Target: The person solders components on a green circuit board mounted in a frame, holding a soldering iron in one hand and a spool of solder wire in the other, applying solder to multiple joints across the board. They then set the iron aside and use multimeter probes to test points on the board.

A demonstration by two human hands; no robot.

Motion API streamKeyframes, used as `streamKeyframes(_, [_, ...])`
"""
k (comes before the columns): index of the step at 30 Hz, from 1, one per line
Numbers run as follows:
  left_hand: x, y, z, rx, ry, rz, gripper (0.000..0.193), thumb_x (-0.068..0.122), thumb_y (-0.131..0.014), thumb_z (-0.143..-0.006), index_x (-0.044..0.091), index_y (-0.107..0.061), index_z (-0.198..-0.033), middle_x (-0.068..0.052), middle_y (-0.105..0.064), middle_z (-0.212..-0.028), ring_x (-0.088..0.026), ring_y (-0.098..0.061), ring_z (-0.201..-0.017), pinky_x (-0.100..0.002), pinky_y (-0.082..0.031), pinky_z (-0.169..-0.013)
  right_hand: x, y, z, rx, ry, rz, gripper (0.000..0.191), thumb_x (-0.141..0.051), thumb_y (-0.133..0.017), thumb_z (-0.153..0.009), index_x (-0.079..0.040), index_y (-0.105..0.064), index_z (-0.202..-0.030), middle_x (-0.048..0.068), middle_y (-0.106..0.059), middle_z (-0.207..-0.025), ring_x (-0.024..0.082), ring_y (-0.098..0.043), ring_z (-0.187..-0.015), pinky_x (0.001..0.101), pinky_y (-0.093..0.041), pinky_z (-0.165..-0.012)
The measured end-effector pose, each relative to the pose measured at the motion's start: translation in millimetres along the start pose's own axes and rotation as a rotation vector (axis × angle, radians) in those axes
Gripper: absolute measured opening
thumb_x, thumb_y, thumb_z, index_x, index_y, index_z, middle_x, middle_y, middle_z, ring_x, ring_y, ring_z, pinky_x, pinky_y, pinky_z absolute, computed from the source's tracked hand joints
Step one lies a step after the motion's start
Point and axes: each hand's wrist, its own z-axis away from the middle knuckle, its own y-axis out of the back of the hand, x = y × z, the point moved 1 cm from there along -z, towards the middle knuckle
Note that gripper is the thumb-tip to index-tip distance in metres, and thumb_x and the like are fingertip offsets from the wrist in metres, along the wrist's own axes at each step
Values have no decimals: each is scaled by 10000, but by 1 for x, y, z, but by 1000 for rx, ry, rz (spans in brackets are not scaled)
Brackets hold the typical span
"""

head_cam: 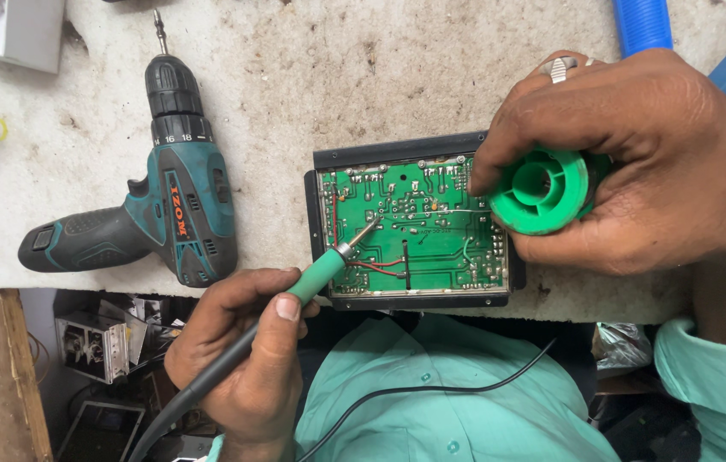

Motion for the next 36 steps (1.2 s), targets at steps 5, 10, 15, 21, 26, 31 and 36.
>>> streamKeyframes(5, [1,1,1,10,14,-63,206,-3,-681,-914,-113,-692,-1088,-179,-737,-854,-151,-693,-710,-238,-565,-681,0,-1,1,6,-16,-24,308,-90,-854,-648,-54,-729,-928,52,-714,-835,174,-723,-795,303,-549,-737])
streamKeyframes(10, [1,1,0,9,20,-68,199,-3,-677,-914,-113,-692,-1080,-180,-740,-861,-153,-698,-709,-238,-565,-672,1,-2,0,-7,-8,-21,305,-109,-863,-652,-67,-737,-927,32,-713,-815,165,-715,-784,306,-535,-742])
streamKeyframes(15, [2,0,-1,-11,-11,0,193,-14,-673,-926,-115,-678,-1090,-196,-737,-914,-163,-709,-742,-247,-581,-704,-2,-1,-1,15,51,-9,299,-92,-848,-655,-49,-721,-923,47,-702,-818,191,-713,-806,320,-534,-755])
streamKeyframes(21, [3,0,-1,-11,-7,-52,177,-16,-669,-924,-109,-682,-1073,-198,-740,-888,-164,-709,-721,-238,-565,-667,-4,0,-1,37,37,-21,288,-75,-839,-655,-43,-715,-913,55,-704,-817,192,-713,-788,315,-539,-743])
streamKeyframes(26, [3,0,-1,-17,-10,-15,175,-18,-671,-927,-108,-677,-1076,-197,-733,-917,-161,-702,-731,-237,-561,-673,-4,-2,-3,43,50,-27,294,-70,-844,-651,-39,-716,-914,62,-697,-807,200,-701,-777,321,-538,-750])
streamKeyframes(31, [3,-1,-1,-23,-25,7,179,-16,-669,-938,-110,-679,-1091,-194,-731,-911,-164,-708,-750,-251,-586,-716,-6,-1,-2,50,29,-24,286,-63,-835,-657,-30,-716,-914,65,-694,-799,186,-697,-753,324,-539,-760])
streamKeyframes(36, [3,0,0,-16,-4,-36,188,-2,-672,-930,-108,-677,-1085,-193,-738,-903,-161,-707,-733,-241,-570,-683,-4,-2,0,27,5,-18,304,-83,-853,-639,-42,-730,-914,60,-698,-799,183,-695,-762,319,-535,-742])
